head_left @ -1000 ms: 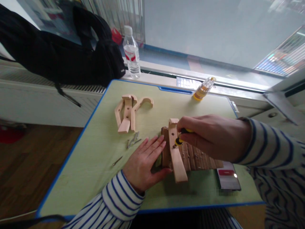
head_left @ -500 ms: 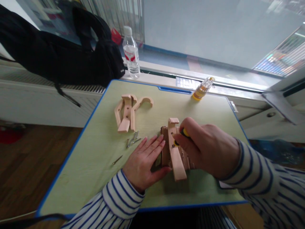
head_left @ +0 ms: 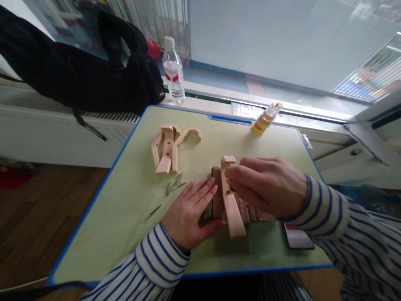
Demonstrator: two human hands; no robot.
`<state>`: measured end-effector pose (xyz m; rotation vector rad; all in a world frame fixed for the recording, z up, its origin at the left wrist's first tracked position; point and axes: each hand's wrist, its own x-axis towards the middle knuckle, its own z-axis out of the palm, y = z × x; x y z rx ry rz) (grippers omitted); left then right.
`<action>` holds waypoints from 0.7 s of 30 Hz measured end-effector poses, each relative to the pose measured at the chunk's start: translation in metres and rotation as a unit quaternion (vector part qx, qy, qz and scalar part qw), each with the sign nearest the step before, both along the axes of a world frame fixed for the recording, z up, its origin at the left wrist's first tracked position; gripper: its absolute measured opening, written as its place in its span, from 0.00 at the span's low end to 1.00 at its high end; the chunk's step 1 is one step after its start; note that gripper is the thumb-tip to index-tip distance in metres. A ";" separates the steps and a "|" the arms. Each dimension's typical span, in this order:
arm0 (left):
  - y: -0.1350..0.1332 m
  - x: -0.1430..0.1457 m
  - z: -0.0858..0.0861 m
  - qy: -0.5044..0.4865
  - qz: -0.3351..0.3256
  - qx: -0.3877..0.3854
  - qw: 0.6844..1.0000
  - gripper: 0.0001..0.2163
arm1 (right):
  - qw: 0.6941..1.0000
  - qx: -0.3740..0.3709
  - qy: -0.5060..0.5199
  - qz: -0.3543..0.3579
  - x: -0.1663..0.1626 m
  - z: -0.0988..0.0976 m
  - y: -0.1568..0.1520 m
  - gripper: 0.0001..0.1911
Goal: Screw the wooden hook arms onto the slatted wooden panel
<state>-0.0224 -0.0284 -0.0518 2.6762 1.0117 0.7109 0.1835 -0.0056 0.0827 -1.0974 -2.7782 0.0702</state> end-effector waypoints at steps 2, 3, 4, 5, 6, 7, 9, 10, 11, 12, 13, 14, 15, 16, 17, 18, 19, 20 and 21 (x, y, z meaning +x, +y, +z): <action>0.000 0.000 0.001 0.001 0.001 0.001 1.000 0.31 | 1.000 -0.013 -0.021 0.008 0.000 0.003 0.001 0.14; 0.000 0.001 0.001 0.002 0.000 0.001 1.000 0.31 | 0.999 -0.025 -0.025 0.012 0.001 0.006 0.002 0.14; 0.000 0.001 0.001 0.003 -0.001 0.000 1.000 0.31 | 0.999 -0.039 -0.026 0.020 0.001 0.008 0.002 0.13; 0.000 0.001 0.001 0.003 -0.001 0.000 1.000 0.31 | 0.998 -0.053 -0.025 0.030 0.001 0.010 0.002 0.12; 0.000 0.001 0.001 0.004 -0.001 -0.001 1.000 0.31 | 0.997 -0.065 -0.026 0.036 0.001 0.012 0.001 0.11; 0.000 0.000 0.000 0.003 -0.001 -0.001 1.000 0.31 | 0.996 -0.074 -0.024 0.037 0.002 0.013 0.001 0.10; 0.000 0.000 -0.001 0.003 -0.001 0.000 1.000 0.31 | 0.996 -0.083 -0.020 0.028 0.001 0.014 0.000 0.09; 0.000 0.000 -0.001 0.002 -0.001 0.000 1.000 0.31 | 0.996 -0.087 -0.017 0.023 0.001 0.013 0.000 0.09; 0.000 -0.001 -0.001 0.002 -0.001 0.001 1.000 0.31 | 0.996 -0.089 -0.014 0.019 0.001 0.012 -0.001 0.09; 0.000 -0.001 -0.001 0.002 -0.002 0.001 1.000 0.31 | 0.996 -0.091 -0.010 0.016 0.001 0.011 0.000 0.09; 0.000 -0.001 -0.001 0.002 -0.002 0.002 1.000 0.31 | 0.996 -0.092 -0.008 0.015 0.001 0.010 0.000 0.09; 0.000 -0.001 -0.001 0.003 -0.003 0.001 1.000 0.31 | 0.996 -0.089 -0.006 0.012 0.001 0.009 0.000 0.09; 0.000 -0.001 -0.001 0.005 -0.004 0.001 1.000 0.31 | 0.996 -0.084 -0.003 0.010 0.001 0.008 0.001 0.10; 0.000 -0.001 -0.001 0.006 -0.004 0.002 1.000 0.31 | 0.997 -0.078 -0.001 0.007 0.002 0.007 0.001 0.10; 0.000 -0.001 0.000 0.007 -0.005 0.002 1.000 0.31 | 0.997 -0.073 0.001 0.005 0.002 0.006 0.001 0.10; 0.000 -0.001 0.000 0.007 -0.005 0.004 1.000 0.31 | 0.998 -0.067 0.003 0.001 0.002 0.005 0.000 0.10; 0.000 -0.001 0.000 0.006 -0.005 0.006 1.000 0.31 | 0.998 -0.062 0.005 -0.005 0.001 0.004 -0.001 0.09; 0.000 0.000 0.000 0.005 -0.005 0.009 1.000 0.31 | 0.998 -0.056 0.007 -0.014 0.001 0.003 -0.004 0.09; 0.000 0.000 0.000 0.004 -0.004 0.012 1.000 0.31 | 0.998 -0.051 0.009 -0.029 0.000 0.002 -0.007 0.09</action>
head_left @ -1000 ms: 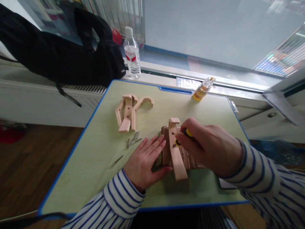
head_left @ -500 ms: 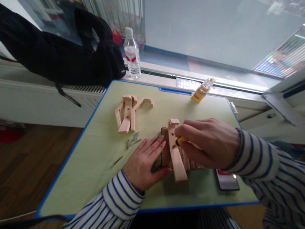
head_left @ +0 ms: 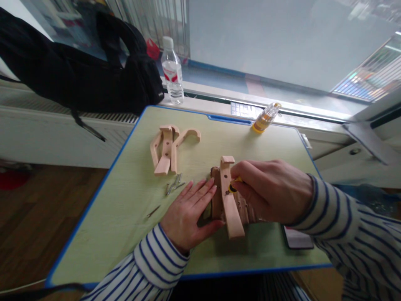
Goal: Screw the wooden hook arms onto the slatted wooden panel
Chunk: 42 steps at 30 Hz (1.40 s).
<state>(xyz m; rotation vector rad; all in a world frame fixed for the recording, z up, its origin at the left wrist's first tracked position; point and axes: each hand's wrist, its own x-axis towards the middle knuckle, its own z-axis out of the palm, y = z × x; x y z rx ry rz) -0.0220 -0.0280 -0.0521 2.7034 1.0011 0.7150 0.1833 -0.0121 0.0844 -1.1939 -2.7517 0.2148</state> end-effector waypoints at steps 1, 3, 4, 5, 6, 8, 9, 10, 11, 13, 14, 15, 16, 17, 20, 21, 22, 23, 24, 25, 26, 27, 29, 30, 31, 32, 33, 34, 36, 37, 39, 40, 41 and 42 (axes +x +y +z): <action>0.000 0.000 0.000 -0.001 0.000 0.002 1.000 0.31 | 1.000 0.004 0.001 -0.019 -0.001 -0.001 -0.003 0.10; -0.001 0.001 0.000 -0.002 0.001 0.004 1.000 0.31 | 0.998 0.003 -0.001 -0.067 -0.006 -0.003 -0.010 0.10; -0.001 0.001 0.000 -0.002 0.000 0.004 1.000 0.31 | 0.996 0.001 -0.003 -0.093 -0.008 -0.003 -0.013 0.10; -0.001 0.001 0.000 -0.002 0.000 0.002 1.000 0.31 | 0.992 0.002 -0.007 -0.123 -0.010 -0.004 -0.015 0.10; -0.001 0.001 0.000 -0.002 0.000 0.001 1.000 0.30 | 0.989 0.003 -0.011 -0.148 -0.011 -0.004 -0.015 0.11; -0.001 0.000 -0.001 -0.001 0.002 -0.005 1.000 0.30 | 0.983 0.000 -0.020 -0.184 -0.012 -0.005 -0.012 0.12; -0.001 0.000 -0.001 0.001 0.002 -0.009 1.000 0.30 | 0.982 -0.007 -0.024 -0.188 -0.011 -0.005 -0.009 0.14; -0.001 0.000 -0.001 0.001 0.003 -0.011 1.000 0.30 | 0.982 -0.016 -0.028 -0.185 -0.009 -0.004 -0.005 0.15; -0.001 -0.001 -0.001 0.001 0.004 -0.013 1.000 0.30 | 0.983 -0.026 -0.031 -0.177 -0.007 -0.003 -0.002 0.15; -0.001 -0.001 -0.001 0.001 0.005 -0.014 1.000 0.31 | 0.985 -0.037 -0.038 -0.162 -0.002 -0.001 0.002 0.15; -0.001 -0.001 -0.001 0.001 0.005 -0.015 1.000 0.31 | 0.987 -0.041 -0.044 -0.151 0.000 0.000 0.003 0.14; -0.001 0.000 -0.001 0.001 0.005 -0.017 1.000 0.31 | 0.988 -0.040 -0.047 -0.140 0.002 0.001 0.003 0.13; -0.001 0.000 -0.001 0.002 0.004 -0.019 1.000 0.31 | 0.990 -0.037 -0.049 -0.128 0.003 0.002 0.002 0.13; -0.001 0.000 0.000 0.003 0.004 -0.021 1.000 0.31 | 0.992 -0.033 -0.047 -0.117 0.003 0.002 0.001 0.13; -0.001 0.000 0.000 0.004 0.005 -0.021 1.000 0.31 | 0.996 -0.035 -0.030 -0.079 0.001 0.003 -0.001 0.14; -0.001 0.000 0.000 0.004 0.005 -0.021 1.000 0.31 | 0.996 -0.045 -0.029 -0.068 0.001 0.003 -0.001 0.14; 0.000 0.000 0.000 0.003 0.005 -0.020 1.000 0.31 | 0.996 -0.055 -0.031 -0.059 0.000 0.004 -0.001 0.14; 0.000 0.000 0.000 0.003 0.004 -0.020 1.000 0.31 | 0.996 -0.062 -0.035 -0.051 0.000 0.006 0.000 0.13; 0.000 0.000 0.000 0.003 0.004 -0.021 1.000 0.31 | 0.996 -0.065 -0.039 -0.042 -0.001 0.008 0.002 0.12; 0.000 -0.001 -0.001 0.003 0.004 -0.022 1.000 0.31 | 0.997 -0.063 -0.041 -0.030 -0.001 0.011 0.003 0.11; -0.001 -0.001 -0.001 0.004 0.003 -0.024 1.000 0.31 | 0.997 -0.058 -0.042 -0.013 -0.001 0.013 0.004 0.10; -0.001 -0.001 -0.001 0.006 0.003 -0.026 1.000 0.31 | 0.998 -0.051 -0.041 0.005 -0.001 0.015 0.006 0.08; -0.001 -0.001 -0.001 0.007 0.003 -0.025 1.000 0.31 | 0.998 -0.043 -0.039 0.034 -0.003 0.017 0.008 0.05; -0.002 -0.001 -0.001 0.007 0.003 -0.024 1.000 0.31 | 0.998 -0.043 -0.040 0.039 -0.003 0.016 0.008 0.05; -0.002 0.000 0.000 0.006 0.003 -0.023 1.000 0.31 | 0.997 -0.044 -0.039 0.041 -0.004 0.016 0.008 0.05; -0.002 0.000 0.000 0.005 0.002 -0.023 1.000 0.30 | 0.997 -0.046 -0.039 0.041 -0.004 0.014 0.009 0.05; -0.002 0.000 0.001 0.005 0.003 -0.024 1.000 0.30 | 0.997 -0.046 -0.038 0.041 -0.005 0.012 0.009 0.06; -0.002 0.000 0.002 0.005 0.002 -0.025 1.000 0.30 | 0.997 -0.046 -0.036 0.041 -0.005 0.011 0.009 0.07; -0.002 0.001 0.003 0.005 0.001 -0.026 1.000 0.30 | 0.998 -0.043 -0.027 0.041 -0.004 0.007 0.008 0.08; -0.002 0.001 0.003 0.004 0.001 -0.025 1.000 0.30 | 0.998 -0.039 -0.021 0.040 -0.003 0.005 0.008 0.09; -0.001 0.001 0.004 0.002 0.000 -0.019 1.000 0.30 | 0.999 -0.026 -0.011 0.028 -0.002 0.002 0.007 0.10; -0.001 0.001 0.003 0.001 0.001 -0.017 1.000 0.30 | 1.000 -0.019 -0.008 0.021 -0.001 0.001 0.006 0.10; -0.001 0.001 0.003 0.000 0.002 -0.017 1.000 0.30 | 1.000 -0.012 -0.005 0.011 -0.002 0.000 0.006 0.10; -0.001 0.001 0.003 -0.002 0.003 -0.018 1.000 0.30 | 1.000 -0.004 -0.003 0.002 -0.002 -0.001 0.004 0.11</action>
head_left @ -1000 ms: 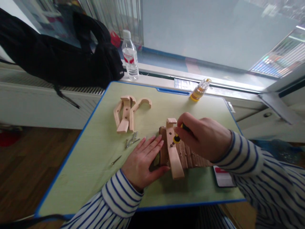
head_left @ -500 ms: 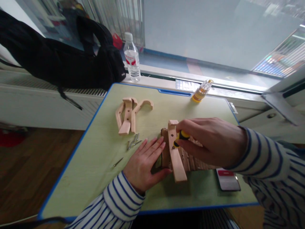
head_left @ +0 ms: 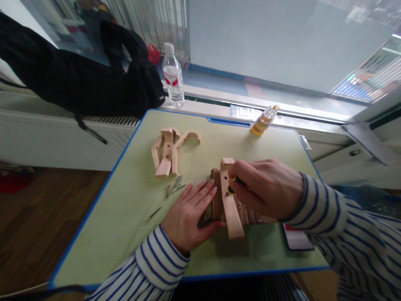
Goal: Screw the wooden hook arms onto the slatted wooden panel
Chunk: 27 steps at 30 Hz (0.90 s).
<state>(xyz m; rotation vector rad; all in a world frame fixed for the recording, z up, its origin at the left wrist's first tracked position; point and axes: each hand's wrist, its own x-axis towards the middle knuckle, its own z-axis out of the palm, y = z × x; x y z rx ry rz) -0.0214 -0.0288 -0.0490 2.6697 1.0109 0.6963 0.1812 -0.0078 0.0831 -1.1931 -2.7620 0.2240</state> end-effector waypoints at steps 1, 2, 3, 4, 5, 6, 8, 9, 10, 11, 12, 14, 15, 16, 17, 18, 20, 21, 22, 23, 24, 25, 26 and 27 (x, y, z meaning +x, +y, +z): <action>0.000 0.000 0.000 -0.001 0.001 -0.002 1.000 0.30 | 1.000 0.006 0.001 -0.012 -0.001 -0.001 -0.002 0.11; 0.000 0.000 0.000 -0.002 0.001 -0.005 1.000 0.30 | 1.000 0.013 0.002 -0.027 -0.002 -0.003 -0.004 0.11; 0.000 0.000 0.000 -0.002 0.001 -0.008 1.000 0.30 | 0.999 0.022 0.004 -0.046 -0.004 -0.004 -0.007 0.11; 0.000 0.000 0.000 -0.002 0.001 -0.009 1.000 0.30 | 0.997 0.031 0.003 -0.076 -0.006 -0.006 -0.010 0.11; 0.000 0.000 0.001 -0.001 0.001 -0.010 1.000 0.30 | 0.993 0.045 0.006 -0.108 -0.008 -0.007 -0.014 0.12; -0.001 0.001 0.001 0.000 0.002 -0.011 1.000 0.30 | 0.988 0.064 0.006 -0.143 -0.009 -0.008 -0.017 0.13; -0.002 0.001 0.002 -0.001 0.002 -0.011 1.000 0.31 | 0.978 0.089 0.003 -0.186 -0.011 -0.009 -0.023 0.13; -0.002 0.002 0.002 -0.003 0.002 -0.013 1.000 0.31 | 0.977 0.092 0.000 -0.195 -0.011 -0.009 -0.025 0.13; -0.002 0.002 0.003 -0.006 0.002 -0.015 1.000 0.31 | 0.977 0.087 -0.001 -0.194 -0.010 -0.009 -0.026 0.14; -0.002 0.002 0.002 -0.007 0.001 -0.017 1.000 0.30 | 0.979 0.077 0.000 -0.189 -0.009 -0.009 -0.025 0.14; -0.002 0.001 0.002 -0.009 0.001 -0.018 1.000 0.30 | 0.982 0.062 0.003 -0.180 -0.008 -0.009 -0.024 0.14; -0.002 0.000 0.000 -0.007 0.001 -0.015 1.000 0.30 | 0.987 0.028 0.010 -0.157 -0.006 -0.007 -0.021 0.15; -0.001 0.000 -0.001 -0.006 0.002 -0.013 1.000 0.30 | 0.989 0.012 0.010 -0.145 -0.005 -0.005 -0.018 0.15; -0.001 -0.001 -0.002 -0.004 0.002 -0.010 1.000 0.30 | 0.991 -0.004 0.004 -0.134 -0.004 -0.003 -0.016 0.15; -0.001 -0.002 -0.003 -0.003 0.002 -0.008 1.000 0.30 | 0.992 -0.020 -0.006 -0.122 -0.003 -0.001 -0.015 0.14; -0.001 -0.002 -0.004 -0.002 0.001 -0.008 1.000 0.31 | 0.993 -0.032 -0.019 -0.114 -0.003 0.002 -0.013 0.13; -0.001 -0.003 -0.005 -0.003 -0.001 -0.011 1.000 0.31 | 0.993 -0.056 -0.047 -0.088 -0.003 0.009 -0.011 0.13; -0.001 -0.003 -0.006 -0.003 -0.001 -0.014 1.000 0.30 | 0.994 -0.060 -0.057 -0.076 -0.003 0.012 -0.010 0.13; -0.001 -0.003 -0.006 -0.002 -0.002 -0.017 1.000 0.30 | 0.994 -0.060 -0.067 -0.069 -0.003 0.015 -0.008 0.13; -0.001 -0.002 -0.006 -0.003 -0.002 -0.018 1.000 0.30 | 0.993 -0.063 -0.075 -0.060 -0.003 0.017 -0.006 0.13; -0.001 -0.002 -0.007 -0.003 -0.002 -0.019 1.000 0.30 | 0.993 -0.067 -0.081 -0.052 -0.003 0.019 -0.004 0.13; -0.001 -0.002 -0.007 -0.004 -0.002 -0.018 1.000 0.30 | 0.993 -0.074 -0.085 -0.045 -0.003 0.021 -0.001 0.14; -0.001 -0.002 -0.008 -0.005 -0.002 -0.018 1.000 0.30 | 0.992 -0.087 -0.089 -0.031 -0.002 0.022 0.002 0.14; -0.001 -0.002 -0.008 -0.005 -0.002 -0.017 1.000 0.30 | 0.991 -0.097 -0.093 -0.022 -0.002 0.023 0.005 0.14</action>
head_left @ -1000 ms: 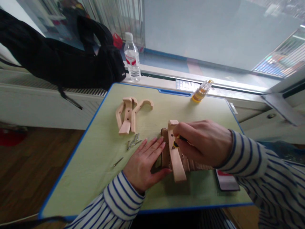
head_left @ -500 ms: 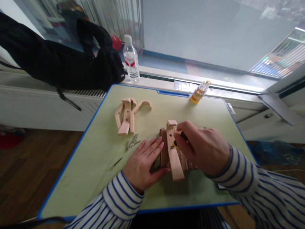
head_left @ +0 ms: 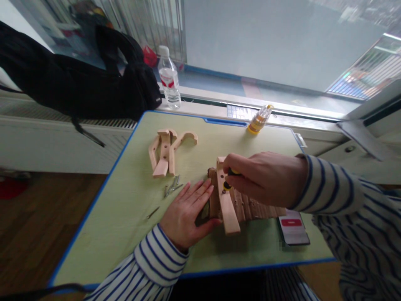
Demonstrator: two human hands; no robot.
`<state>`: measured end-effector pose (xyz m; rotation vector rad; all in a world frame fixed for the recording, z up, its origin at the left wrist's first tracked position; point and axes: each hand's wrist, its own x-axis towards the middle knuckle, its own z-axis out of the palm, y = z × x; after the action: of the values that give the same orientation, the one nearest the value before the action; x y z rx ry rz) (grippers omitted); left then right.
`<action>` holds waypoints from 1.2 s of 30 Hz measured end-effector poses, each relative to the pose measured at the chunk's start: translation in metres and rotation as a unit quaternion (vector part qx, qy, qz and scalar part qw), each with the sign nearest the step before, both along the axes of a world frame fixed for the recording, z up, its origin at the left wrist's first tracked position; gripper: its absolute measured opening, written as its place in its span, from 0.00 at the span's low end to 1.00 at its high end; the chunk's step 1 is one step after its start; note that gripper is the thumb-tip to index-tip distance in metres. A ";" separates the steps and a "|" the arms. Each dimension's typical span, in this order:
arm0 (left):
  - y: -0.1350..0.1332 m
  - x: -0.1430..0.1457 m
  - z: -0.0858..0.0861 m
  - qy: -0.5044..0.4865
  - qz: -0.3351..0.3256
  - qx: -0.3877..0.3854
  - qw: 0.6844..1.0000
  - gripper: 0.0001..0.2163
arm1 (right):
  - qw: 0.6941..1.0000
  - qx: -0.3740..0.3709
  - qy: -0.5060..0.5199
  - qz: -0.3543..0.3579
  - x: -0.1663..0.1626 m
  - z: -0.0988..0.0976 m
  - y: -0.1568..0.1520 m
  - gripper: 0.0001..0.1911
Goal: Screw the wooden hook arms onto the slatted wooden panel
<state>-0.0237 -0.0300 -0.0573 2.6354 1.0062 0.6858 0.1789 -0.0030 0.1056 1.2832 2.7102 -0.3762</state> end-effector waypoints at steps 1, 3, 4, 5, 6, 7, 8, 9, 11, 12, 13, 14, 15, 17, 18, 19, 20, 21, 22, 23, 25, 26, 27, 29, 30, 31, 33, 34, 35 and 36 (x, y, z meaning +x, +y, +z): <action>0.000 0.000 0.000 0.000 0.000 0.000 1.000 0.30 | 1.000 -0.009 -0.002 0.009 0.000 0.001 0.003 0.14; -0.001 0.000 -0.001 0.001 -0.001 -0.001 1.000 0.31 | 0.999 -0.020 0.000 0.025 0.000 0.003 0.006 0.13; -0.001 0.000 -0.001 -0.001 0.000 -0.001 1.000 0.31 | 0.999 -0.023 0.003 0.030 0.000 0.003 0.007 0.13; -0.001 0.000 -0.001 -0.001 0.000 -0.001 1.000 0.30 | 0.999 -0.028 0.008 0.034 0.000 0.003 0.007 0.13; -0.001 0.001 -0.001 -0.002 0.001 0.000 1.000 0.30 | 0.999 -0.032 0.013 0.037 0.000 0.003 0.007 0.12; -0.001 0.001 -0.001 -0.003 0.002 0.002 1.000 0.30 | 0.998 -0.037 0.019 0.039 0.000 0.002 0.007 0.12; -0.001 0.002 0.000 -0.003 0.003 0.005 1.000 0.30 | 0.998 -0.040 0.026 0.041 0.001 0.001 0.006 0.12; -0.002 0.002 0.000 -0.002 0.003 0.009 1.000 0.30 | 0.998 -0.040 0.035 0.044 0.002 -0.001 0.006 0.13; -0.002 0.002 0.001 0.001 0.004 0.015 1.000 0.31 | 0.997 -0.031 0.057 0.047 0.004 -0.006 0.005 0.13; -0.002 0.002 0.001 0.003 0.004 0.017 1.000 0.31 | 0.996 -0.024 0.067 0.047 0.005 -0.008 0.004 0.12; -0.002 0.002 0.001 0.005 0.004 0.019 1.000 0.30 | 0.996 -0.019 0.074 0.045 0.006 -0.010 0.003 0.12; -0.001 0.002 0.002 0.007 0.003 0.019 1.000 0.30 | 0.996 -0.014 0.078 0.040 0.006 -0.011 0.002 0.12; -0.001 0.002 0.002 0.009 0.003 0.019 1.000 0.31 | 0.996 -0.011 0.078 0.034 0.007 -0.013 0.001 0.12; -0.001 0.001 0.002 0.011 0.003 0.021 1.000 0.31 | 0.997 -0.005 0.076 0.018 0.006 -0.014 -0.001 0.12; -0.001 0.001 0.002 0.011 0.002 0.022 1.000 0.31 | 0.997 -0.001 0.074 0.010 0.006 -0.014 -0.003 0.11; -0.001 0.001 0.002 0.010 0.003 0.022 1.000 0.30 | 0.997 0.003 0.075 0.003 0.005 -0.015 -0.004 0.11; 0.000 0.001 0.003 0.008 0.003 0.023 1.000 0.30 | 0.997 0.009 0.076 -0.005 0.005 -0.015 -0.006 0.10; 0.000 0.002 0.003 0.005 0.003 0.023 1.000 0.30 | 0.997 0.015 0.079 -0.013 0.003 -0.016 -0.008 0.10; 0.000 0.002 0.003 0.003 0.003 0.022 1.000 0.31 | 0.996 0.023 0.081 -0.026 0.002 -0.018 -0.011 0.10; 0.000 0.002 0.004 0.001 0.003 0.022 1.000 0.31 | 0.995 0.035 0.085 -0.042 0.001 -0.020 -0.014 0.10; 0.001 0.002 0.005 0.001 0.004 0.019 1.000 0.31 | 0.990 0.063 0.093 -0.085 -0.003 -0.025 -0.021 0.10; 0.001 0.002 0.006 0.002 0.003 0.017 1.000 0.31 | 0.985 0.085 0.102 -0.109 -0.004 -0.027 -0.024 0.09; 0.001 0.003 0.007 0.004 0.003 0.016 1.000 0.31 | 0.979 0.107 0.112 -0.130 -0.006 -0.030 -0.027 0.09; 0.002 0.003 0.009 0.006 0.001 0.015 1.000 0.31 | 0.970 0.145 0.124 -0.149 -0.008 -0.033 -0.032 0.09; 0.002 0.002 0.009 0.006 0.001 0.015 1.000 0.31 | 0.969 0.152 0.121 -0.151 -0.008 -0.033 -0.033 0.09; 0.003 0.002 0.009 0.006 0.001 0.015 1.000 0.31 | 0.970 0.154 0.113 -0.150 -0.009 -0.032 -0.033 0.10; 0.003 0.002 0.009 0.007 0.004 0.016 1.000 0.30 | 0.975 0.149 0.088 -0.143 -0.009 -0.029 -0.031 0.11; 0.003 0.001 0.009 0.008 0.005 0.017 1.000 0.30 | 0.976 0.147 0.078 -0.138 -0.008 -0.027 -0.029 0.11; 0.003 0.001 0.008 0.009 0.005 0.018 1.000 0.30 | 0.978 0.147 0.073 -0.130 -0.008 -0.026 -0.027 0.11; 0.003 0.001 0.008 0.010 0.005 0.020 1.000 0.30 | 0.979 0.148 0.072 -0.117 -0.007 -0.025 -0.024 0.11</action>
<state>-0.0230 -0.0267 -0.0498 2.6778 1.0210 0.6899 0.1721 -0.0274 0.0810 1.7267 2.8205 -0.0901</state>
